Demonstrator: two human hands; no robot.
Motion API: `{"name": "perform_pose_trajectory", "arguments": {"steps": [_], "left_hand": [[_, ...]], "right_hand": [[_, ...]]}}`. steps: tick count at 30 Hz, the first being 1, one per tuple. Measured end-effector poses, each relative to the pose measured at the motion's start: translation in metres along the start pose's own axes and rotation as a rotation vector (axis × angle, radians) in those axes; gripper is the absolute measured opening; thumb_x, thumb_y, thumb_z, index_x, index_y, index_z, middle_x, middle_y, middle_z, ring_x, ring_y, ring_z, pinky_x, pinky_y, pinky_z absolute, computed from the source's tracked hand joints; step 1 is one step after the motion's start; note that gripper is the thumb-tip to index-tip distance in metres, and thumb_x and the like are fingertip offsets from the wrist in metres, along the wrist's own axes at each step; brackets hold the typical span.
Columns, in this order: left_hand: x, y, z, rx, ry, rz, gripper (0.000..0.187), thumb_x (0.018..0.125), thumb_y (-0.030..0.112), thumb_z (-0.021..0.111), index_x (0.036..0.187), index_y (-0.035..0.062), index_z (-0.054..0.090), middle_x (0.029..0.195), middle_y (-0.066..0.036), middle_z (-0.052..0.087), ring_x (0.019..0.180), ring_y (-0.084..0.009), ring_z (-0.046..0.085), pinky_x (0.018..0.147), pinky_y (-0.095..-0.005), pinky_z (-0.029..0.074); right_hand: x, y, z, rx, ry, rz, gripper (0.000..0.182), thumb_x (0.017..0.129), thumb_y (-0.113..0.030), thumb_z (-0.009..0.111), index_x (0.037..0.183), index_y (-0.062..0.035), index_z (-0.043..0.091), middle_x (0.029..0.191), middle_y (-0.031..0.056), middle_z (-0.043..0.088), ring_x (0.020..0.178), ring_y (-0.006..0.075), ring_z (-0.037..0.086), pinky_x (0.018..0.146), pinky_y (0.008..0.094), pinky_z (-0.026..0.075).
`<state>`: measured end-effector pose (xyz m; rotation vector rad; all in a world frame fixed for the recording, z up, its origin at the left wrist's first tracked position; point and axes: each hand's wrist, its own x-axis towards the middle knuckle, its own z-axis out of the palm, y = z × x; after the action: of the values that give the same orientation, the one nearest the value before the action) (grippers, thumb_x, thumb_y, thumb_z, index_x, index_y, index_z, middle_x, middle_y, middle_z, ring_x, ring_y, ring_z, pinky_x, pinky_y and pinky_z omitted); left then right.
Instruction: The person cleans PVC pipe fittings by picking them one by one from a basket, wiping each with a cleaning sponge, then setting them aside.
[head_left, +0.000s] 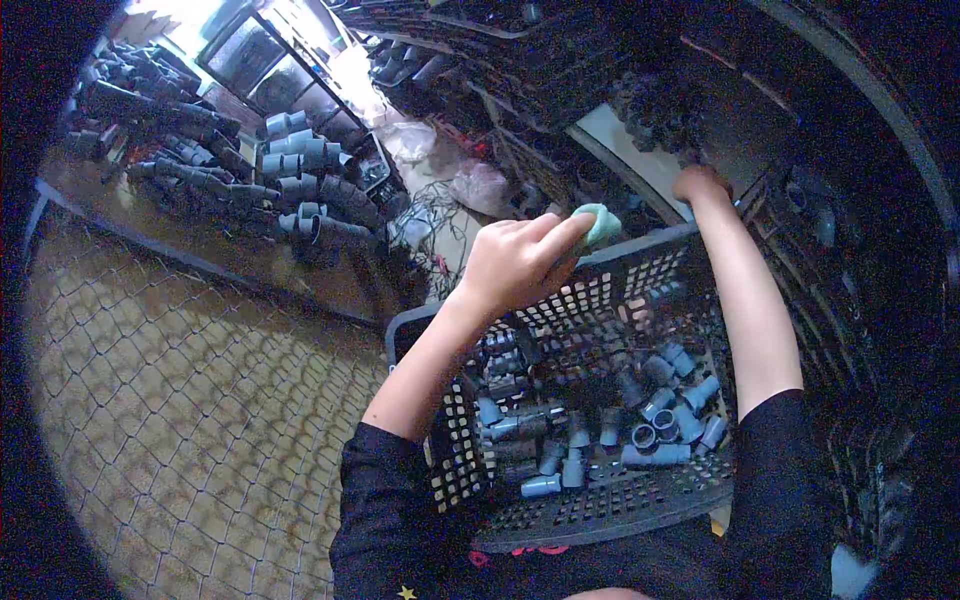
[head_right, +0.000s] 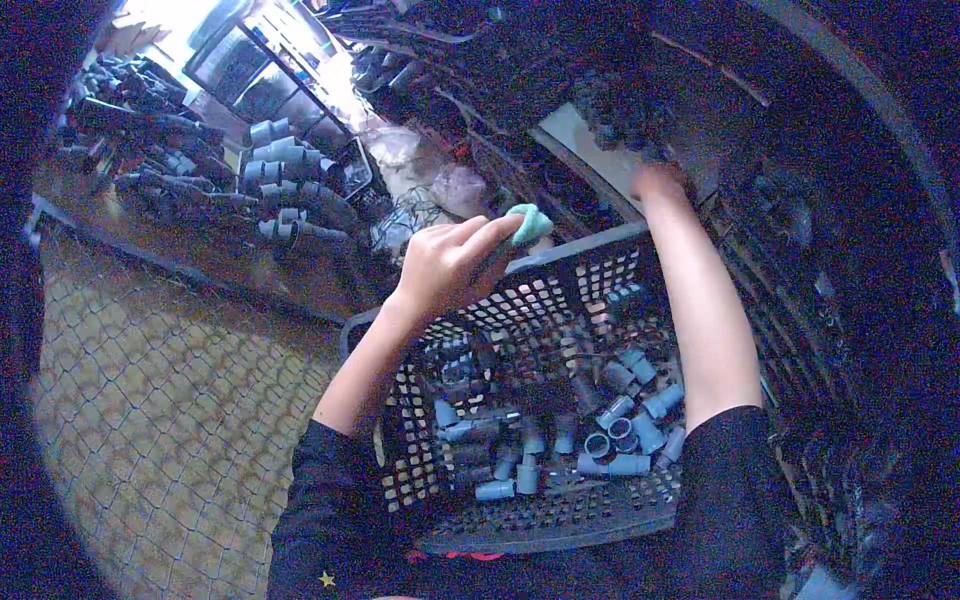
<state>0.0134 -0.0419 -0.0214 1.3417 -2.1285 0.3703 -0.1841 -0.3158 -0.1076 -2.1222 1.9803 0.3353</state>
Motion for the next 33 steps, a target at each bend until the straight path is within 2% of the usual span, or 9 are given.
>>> {"name": "perform_pose_trajectory", "arguments": {"steps": [6, 12, 17, 18, 21, 27, 29, 31, 33], "left_hand": [[0.0, 0.003, 0.0, 0.005, 0.016, 0.02, 0.036, 0.077, 0.013, 0.066, 0.113, 0.0133, 0.062, 0.066, -0.004, 0.054, 0.051, -0.0238, 0.057, 0.048, -0.0364, 0.047], [-0.001, -0.001, 0.0, 0.011, 0.032, 0.035, 0.037, 0.075, 0.014, 0.067, 0.112, 0.0124, 0.061, 0.069, -0.004, 0.055, 0.054, -0.022, 0.06, 0.048, -0.0352, 0.048], [-0.001, -0.001, -0.004, 0.023, 0.016, 0.036, 0.039, 0.073, 0.014, 0.067, 0.111, 0.0114, 0.061, 0.069, -0.003, 0.056, 0.056, -0.0207, 0.061, 0.049, -0.0342, 0.049], [0.0, -0.001, -0.005, 0.014, 0.018, 0.043, 0.039, 0.072, 0.013, 0.067, 0.111, 0.011, 0.061, 0.069, -0.003, 0.056, 0.056, -0.0206, 0.061, 0.049, -0.0341, 0.049], [0.001, -0.005, -0.005, 0.027, 0.029, 0.046, 0.039, 0.073, 0.014, 0.067, 0.111, 0.0104, 0.061, 0.067, -0.003, 0.054, 0.055, -0.0198, 0.06, 0.049, -0.0334, 0.048], [0.0, -0.013, -0.008, 0.005, 0.205, 0.003, 0.037, 0.076, 0.015, 0.068, 0.112, 0.0088, 0.062, 0.067, -0.006, 0.054, 0.053, -0.0237, 0.057, 0.048, -0.0347, 0.046], [-0.004, -0.016, -0.011, -0.081, 0.321, -0.006, 0.034, 0.077, 0.008, 0.065, 0.111, 0.0034, 0.061, 0.069, -0.011, 0.059, 0.052, -0.0265, 0.057, 0.049, -0.0331, 0.046], [-0.013, -0.014, -0.013, -0.194, 0.379, -0.071, 0.03, 0.094, 0.021, 0.058, 0.109, -0.0045, 0.061, 0.088, -0.017, 0.07, 0.071, -0.0252, 0.07, 0.064, -0.0335, 0.055], [-0.014, -0.014, -0.011, -0.155, 0.43, -0.054, 0.032, 0.097, 0.022, 0.052, 0.11, -0.0058, 0.06, 0.087, -0.016, 0.07, 0.069, -0.0212, 0.069, 0.062, -0.0317, 0.055]], "right_hand": [[-0.032, -0.011, -0.03, 0.027, 0.126, -0.071, 0.044, 0.082, -0.023, 0.053, 0.123, -0.0068, 0.061, 0.131, 0.0165, 0.055, 0.119, 0.0356, 0.055, 0.1, 0.0461, 0.043], [0.051, -0.007, 0.017, 0.162, -0.002, -0.066, 0.044, 0.084, -0.029, 0.054, 0.121, -0.006, 0.062, 0.123, 0.0173, 0.06, 0.113, 0.0332, 0.058, 0.096, 0.0445, 0.045], [0.125, 0.027, 0.088, 0.915, -0.23, -0.378, 0.042, 0.084, -0.033, 0.055, 0.115, -0.0059, 0.065, 0.109, 0.0169, 0.067, 0.101, 0.0299, 0.064, 0.088, 0.0438, 0.049], [0.109, 0.04, 0.099, 1.1, -0.106, -0.644, 0.041, 0.084, -0.035, 0.056, 0.112, -0.0059, 0.066, 0.104, 0.0164, 0.068, 0.097, 0.0289, 0.065, 0.085, 0.0437, 0.05], [0.036, -0.004, 0.034, 0.296, 0.145, -0.539, 0.034, 0.086, -0.034, 0.056, 0.101, -0.0052, 0.067, 0.097, 0.0171, 0.068, 0.088, 0.031, 0.066, 0.079, 0.0432, 0.05], [-0.134, -0.048, -0.055, 0.534, 0.418, -0.761, 0.028, 0.087, -0.032, 0.054, 0.088, -0.0062, 0.064, 0.084, 0.0226, 0.066, 0.078, 0.0409, 0.065, 0.07, 0.0521, 0.052], [-0.19, -0.036, -0.063, 0.416, 0.302, -1.107, 0.024, 0.087, -0.03, 0.055, 0.084, -0.007, 0.061, 0.078, 0.0215, 0.065, 0.075, 0.0404, 0.065, 0.068, 0.0533, 0.051], [-0.235, -0.016, -0.064, 0.311, 0.048, -1.196, 0.021, 0.086, -0.029, 0.058, 0.085, -0.0074, 0.061, 0.079, 0.0229, 0.065, 0.079, 0.0389, 0.065, 0.069, 0.0528, 0.052], [-0.242, -0.003, -0.03, 0.395, -0.094, -1.193, 0.023, 0.085, -0.029, 0.06, 0.088, -0.0067, 0.063, 0.083, 0.0229, 0.065, 0.088, 0.0361, 0.066, 0.073, 0.0521, 0.052]]}}
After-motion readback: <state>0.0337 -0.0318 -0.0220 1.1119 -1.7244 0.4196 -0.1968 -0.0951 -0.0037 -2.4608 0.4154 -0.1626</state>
